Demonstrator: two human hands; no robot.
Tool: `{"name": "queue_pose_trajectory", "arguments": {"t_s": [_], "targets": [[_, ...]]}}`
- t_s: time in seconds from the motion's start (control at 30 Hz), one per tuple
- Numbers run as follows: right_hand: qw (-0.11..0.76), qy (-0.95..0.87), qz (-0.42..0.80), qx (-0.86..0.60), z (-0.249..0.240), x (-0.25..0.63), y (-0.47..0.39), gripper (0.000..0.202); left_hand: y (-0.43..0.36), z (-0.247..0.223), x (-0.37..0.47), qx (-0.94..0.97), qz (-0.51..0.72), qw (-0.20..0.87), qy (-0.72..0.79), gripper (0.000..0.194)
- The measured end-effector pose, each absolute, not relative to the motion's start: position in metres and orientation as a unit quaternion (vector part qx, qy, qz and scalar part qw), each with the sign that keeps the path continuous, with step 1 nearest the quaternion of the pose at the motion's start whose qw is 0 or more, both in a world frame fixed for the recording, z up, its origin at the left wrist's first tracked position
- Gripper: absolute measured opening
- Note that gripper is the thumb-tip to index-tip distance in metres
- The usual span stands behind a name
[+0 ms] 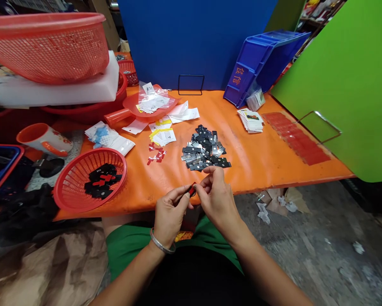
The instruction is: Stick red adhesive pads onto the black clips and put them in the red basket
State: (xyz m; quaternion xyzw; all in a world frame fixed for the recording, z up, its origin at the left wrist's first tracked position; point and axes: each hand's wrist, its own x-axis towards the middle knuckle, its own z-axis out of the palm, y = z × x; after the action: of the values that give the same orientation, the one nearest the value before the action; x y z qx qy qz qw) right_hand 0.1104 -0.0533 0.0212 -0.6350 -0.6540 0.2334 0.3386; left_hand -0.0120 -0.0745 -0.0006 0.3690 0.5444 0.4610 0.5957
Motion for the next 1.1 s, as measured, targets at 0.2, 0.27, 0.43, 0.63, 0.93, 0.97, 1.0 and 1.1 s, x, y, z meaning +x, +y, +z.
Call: {"name": "queue_pose_trajectory", "arguments": {"t_s": [0.2,0.27,0.43,0.63,0.93,0.97,1.0,1.1], "targets": [[0.343,-0.665,0.2,-0.632,0.017,0.121,-0.047,0.033,-0.076,-0.005,-0.01,0.324,0.475,0.623,0.53,0.035],[0.361,-0.649,0.251,-0.621,0.01,0.124,-0.045,0.029,-0.075,-0.006,-0.01,0.289,0.487,0.642,0.516,0.036],[0.416,-0.512,0.529,-0.534,-0.006,0.117,-0.048,0.025,-0.07,-0.006,-0.01,0.23,0.523,0.653,0.497,0.035],[0.492,-0.388,0.605,-0.491,-0.019,0.104,-0.051,0.029,-0.071,-0.006,-0.008,0.248,0.52,0.646,0.501,0.037],[0.461,-0.408,0.609,-0.501,-0.023,0.106,-0.046,0.034,-0.072,-0.013,-0.007,0.286,0.508,0.623,0.521,0.035],[0.457,-0.41,0.61,-0.501,-0.025,0.106,-0.045,0.035,-0.073,-0.013,-0.007,0.293,0.507,0.62,0.523,0.035],[0.453,-0.409,0.616,-0.498,-0.026,0.106,-0.044,0.036,-0.073,-0.014,-0.008,0.3,0.504,0.616,0.525,0.035],[0.447,-0.401,0.637,-0.483,-0.033,0.104,-0.043,0.037,-0.074,-0.016,-0.011,0.315,0.498,0.609,0.531,0.036]]}}
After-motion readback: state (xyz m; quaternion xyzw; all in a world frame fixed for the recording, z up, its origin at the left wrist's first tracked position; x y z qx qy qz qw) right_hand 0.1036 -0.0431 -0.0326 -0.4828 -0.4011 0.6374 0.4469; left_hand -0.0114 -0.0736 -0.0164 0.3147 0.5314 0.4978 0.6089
